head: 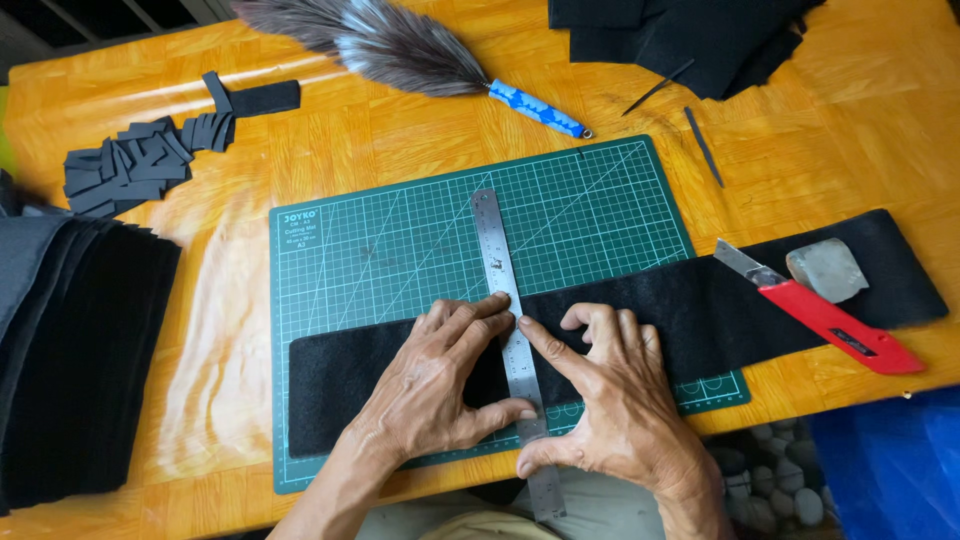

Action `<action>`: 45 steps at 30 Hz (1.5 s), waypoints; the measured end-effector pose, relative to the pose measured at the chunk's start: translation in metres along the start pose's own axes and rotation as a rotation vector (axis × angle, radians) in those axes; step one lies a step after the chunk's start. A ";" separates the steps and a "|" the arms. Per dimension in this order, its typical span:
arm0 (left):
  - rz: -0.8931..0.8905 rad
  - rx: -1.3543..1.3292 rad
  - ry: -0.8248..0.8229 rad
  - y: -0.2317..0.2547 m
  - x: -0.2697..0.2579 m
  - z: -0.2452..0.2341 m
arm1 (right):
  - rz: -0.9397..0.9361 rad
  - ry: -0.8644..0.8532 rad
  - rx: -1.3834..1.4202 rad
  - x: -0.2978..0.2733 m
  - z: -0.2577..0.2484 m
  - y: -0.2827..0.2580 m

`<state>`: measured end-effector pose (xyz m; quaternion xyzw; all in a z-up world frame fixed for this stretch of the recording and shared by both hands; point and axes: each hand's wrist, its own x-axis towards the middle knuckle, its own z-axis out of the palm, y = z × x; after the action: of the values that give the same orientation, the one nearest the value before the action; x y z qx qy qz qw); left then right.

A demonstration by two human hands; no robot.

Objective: The person measures and cuts black fabric strips on a green cutting mat using a metal ruler and a red utility knife. After cutting, they use a feather duster to clean the fabric and the mat, then repeat the measuring and cutting process.

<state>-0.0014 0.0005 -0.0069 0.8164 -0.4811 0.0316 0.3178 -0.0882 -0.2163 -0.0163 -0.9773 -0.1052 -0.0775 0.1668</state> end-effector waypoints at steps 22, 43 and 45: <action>0.028 -0.015 0.019 0.001 0.001 -0.002 | 0.012 -0.056 -0.025 0.003 -0.004 -0.003; -0.153 0.082 -0.078 0.006 -0.002 -0.009 | 0.141 -0.456 -0.276 0.030 -0.019 -0.024; -0.212 0.148 -0.017 0.004 -0.010 -0.015 | 0.286 -0.556 -0.351 0.033 -0.020 -0.027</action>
<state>-0.0064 0.0149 0.0035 0.8841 -0.3913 0.0261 0.2542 -0.0650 -0.1930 0.0170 -0.9797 0.0060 0.1983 -0.0296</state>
